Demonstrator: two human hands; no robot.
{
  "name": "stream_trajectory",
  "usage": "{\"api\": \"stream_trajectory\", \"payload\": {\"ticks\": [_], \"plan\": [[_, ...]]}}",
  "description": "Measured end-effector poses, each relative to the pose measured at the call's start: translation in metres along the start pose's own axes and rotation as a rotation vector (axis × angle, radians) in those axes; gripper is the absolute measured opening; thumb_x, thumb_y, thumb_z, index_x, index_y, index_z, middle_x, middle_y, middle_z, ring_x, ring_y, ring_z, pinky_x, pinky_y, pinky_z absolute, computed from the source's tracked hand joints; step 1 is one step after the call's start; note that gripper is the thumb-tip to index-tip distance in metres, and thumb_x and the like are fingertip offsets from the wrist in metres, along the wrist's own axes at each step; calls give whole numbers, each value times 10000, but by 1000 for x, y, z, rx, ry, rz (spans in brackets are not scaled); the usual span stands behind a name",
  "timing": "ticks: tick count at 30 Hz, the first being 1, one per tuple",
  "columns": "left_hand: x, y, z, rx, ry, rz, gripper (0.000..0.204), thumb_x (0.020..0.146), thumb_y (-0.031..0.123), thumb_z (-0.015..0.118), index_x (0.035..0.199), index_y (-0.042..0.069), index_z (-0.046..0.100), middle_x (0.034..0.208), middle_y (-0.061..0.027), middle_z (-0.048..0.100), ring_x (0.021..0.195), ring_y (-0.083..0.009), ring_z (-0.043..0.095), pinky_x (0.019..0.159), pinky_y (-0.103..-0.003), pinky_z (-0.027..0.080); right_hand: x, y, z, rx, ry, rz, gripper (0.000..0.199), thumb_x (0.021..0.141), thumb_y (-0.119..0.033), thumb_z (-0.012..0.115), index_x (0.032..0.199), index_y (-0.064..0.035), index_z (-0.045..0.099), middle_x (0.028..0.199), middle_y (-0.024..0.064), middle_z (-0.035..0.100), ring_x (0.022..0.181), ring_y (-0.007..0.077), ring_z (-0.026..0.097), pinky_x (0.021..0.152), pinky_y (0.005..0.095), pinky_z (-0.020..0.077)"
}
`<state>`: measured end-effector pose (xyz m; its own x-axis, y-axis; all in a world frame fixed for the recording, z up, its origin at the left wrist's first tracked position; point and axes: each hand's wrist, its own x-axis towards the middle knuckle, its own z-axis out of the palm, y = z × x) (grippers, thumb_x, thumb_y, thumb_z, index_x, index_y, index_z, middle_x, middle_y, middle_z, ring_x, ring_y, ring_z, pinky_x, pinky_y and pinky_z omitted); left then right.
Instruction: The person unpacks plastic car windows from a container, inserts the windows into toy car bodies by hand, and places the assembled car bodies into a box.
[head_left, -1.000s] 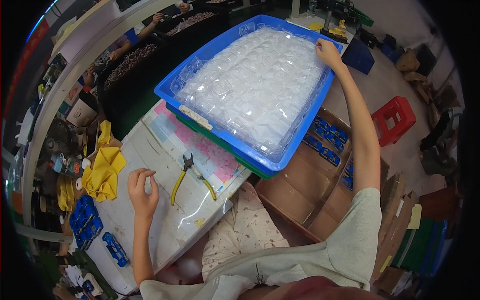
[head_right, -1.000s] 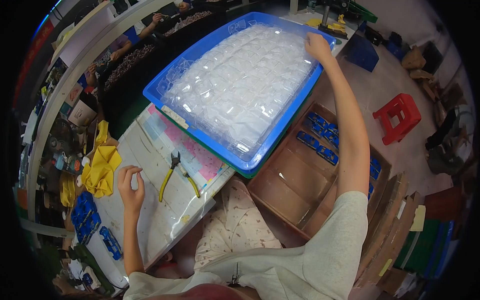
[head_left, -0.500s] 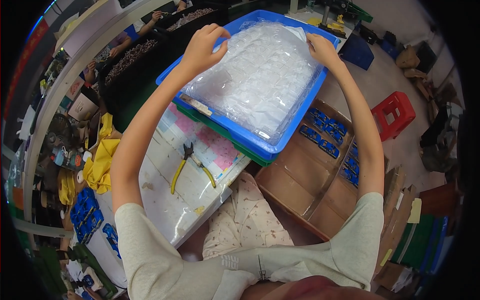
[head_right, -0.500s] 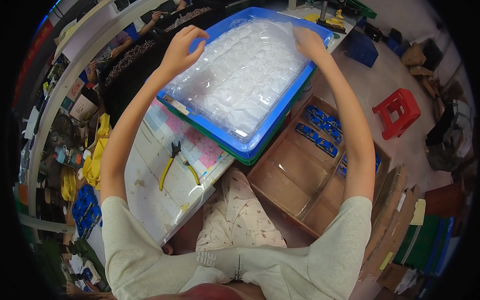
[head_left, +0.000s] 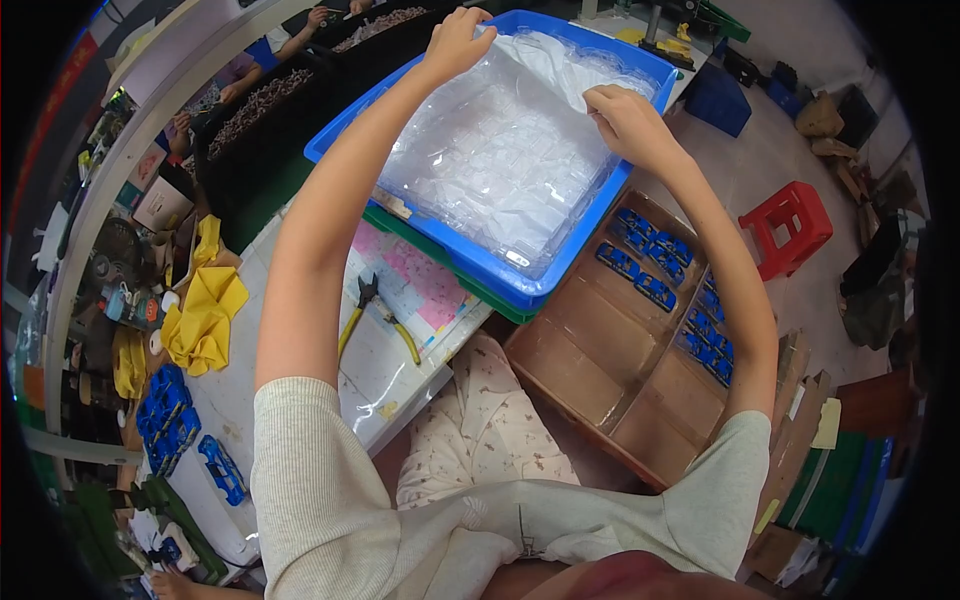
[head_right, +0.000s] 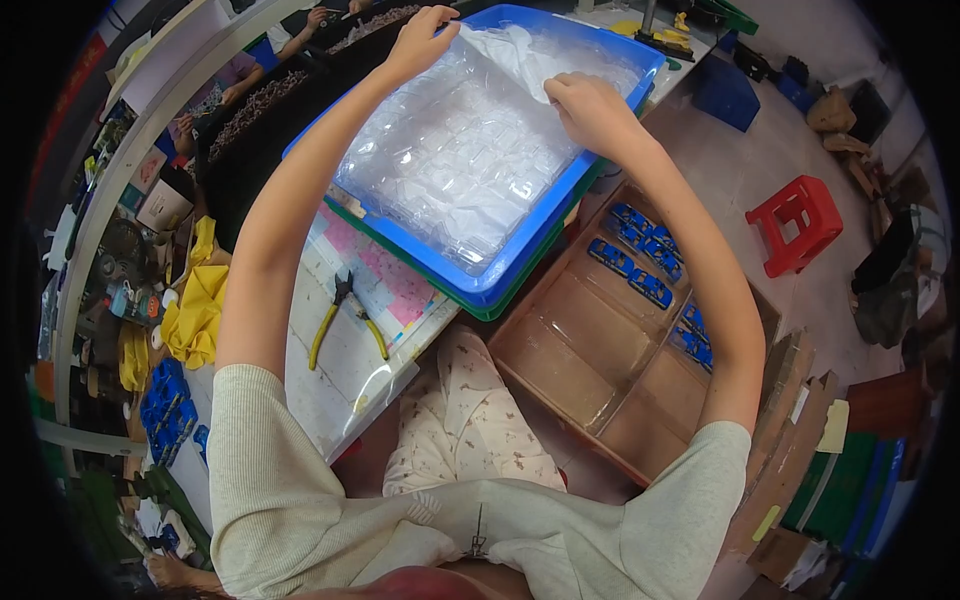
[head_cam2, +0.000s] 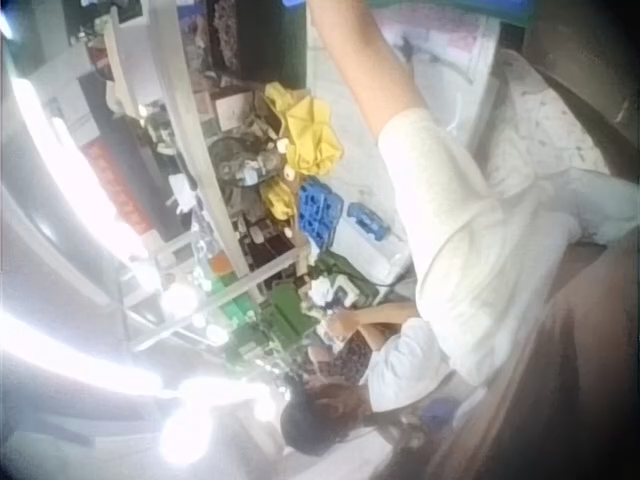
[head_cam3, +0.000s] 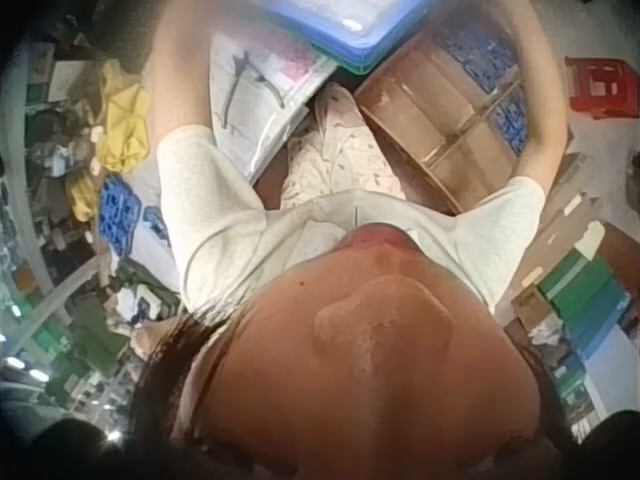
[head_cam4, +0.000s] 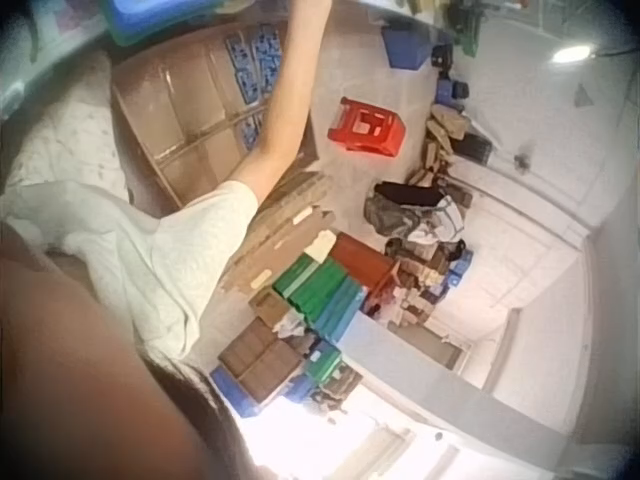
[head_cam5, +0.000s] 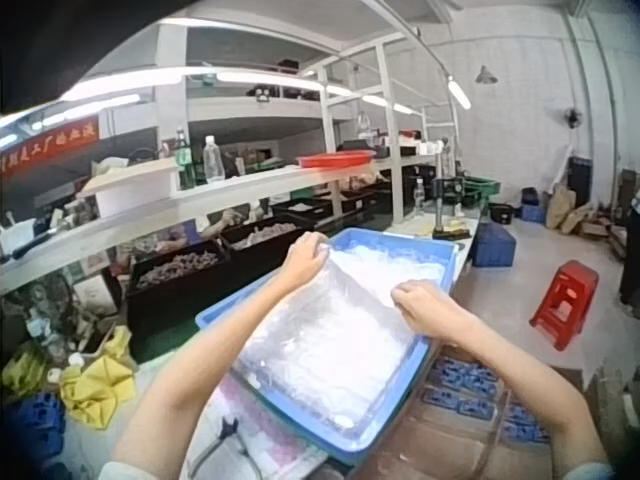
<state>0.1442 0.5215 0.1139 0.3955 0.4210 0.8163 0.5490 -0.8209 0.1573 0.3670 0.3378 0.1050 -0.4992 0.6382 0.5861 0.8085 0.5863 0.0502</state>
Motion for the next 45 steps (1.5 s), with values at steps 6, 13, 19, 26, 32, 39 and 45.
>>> {"api": "stream_trajectory", "payload": {"ticks": [6, 13, 19, 26, 32, 39, 45], "plan": [[-19, 7, -1, 59, -56, -3, 462, 811, 405, 488, 1142, 84, 522, 1162, -146, 478, 1092, -289, 436, 926, -415, 289, -8, -40, -20, 65, -87, -58, 80, 708, 24, 512, 779, 13, 476, 799, 155, 557, 786, 334, 536, 674, 387, 431], [-51, -1, -33, 54, -141, 2, 531, 828, 462, 460, 1214, 98, 467, 1178, -162, 457, 1097, -303, 424, 944, -412, 271, -14, -96, -34, 152, -217, -87, 63, 692, 6, 511, 755, 3, 507, 761, 146, 573, 794, 326, 547, 679, 396, 451], [-68, 3, -79, 105, -207, 77, 454, 865, 468, 410, 1200, 173, 493, 1145, -138, 483, 1085, -265, 438, 868, -394, 316, -14, -135, -43, 300, -305, -108, 90, 716, 15, 517, 801, -3, 492, 781, 144, 556, 771, 320, 541, 658, 385, 437], [-95, 3, -119, 282, -194, 307, 344, 852, 396, 469, 981, 105, 599, 1129, -103, 502, 1065, -242, 441, 865, -363, 327, -7, -170, -44, 406, -268, -162, 99, 727, 3, 518, 821, -9, 491, 795, 144, 557, 770, 331, 540, 659, 396, 431], [-121, 0, -153, 275, -355, 286, 236, 795, 252, 517, 862, 37, 591, 973, -83, 551, 963, -228, 477, 833, -342, 336, 2, -170, -45, 491, -307, -83, 161, 771, -171, 569, 788, -11, 551, 765, 161, 599, 723, 338, 577, 641, 390, 450], [-130, -6, -160, 175, -568, 164, 217, 792, 204, 481, 749, 11, 572, 847, -82, 555, 861, -224, 502, 817, -347, 334, 48, -39, -6, -75, -85, 286, 778, 633, -606, 616, 1024, 63, 540, 974, 242, 574, 919, 343, 565, 799, 369, 440], [-128, -1, -156, 215, -632, 29, 278, 795, 253, 473, 721, 8, 582, 785, -96, 573, 786, -237, 533, 796, -359, 342, 55, -25, 12, 57, -694, 493, 959, 574, -604, 652, 1132, 150, 450, 1124, 319, 493, 1057, 381, 502, 887, 361, 411]]}}
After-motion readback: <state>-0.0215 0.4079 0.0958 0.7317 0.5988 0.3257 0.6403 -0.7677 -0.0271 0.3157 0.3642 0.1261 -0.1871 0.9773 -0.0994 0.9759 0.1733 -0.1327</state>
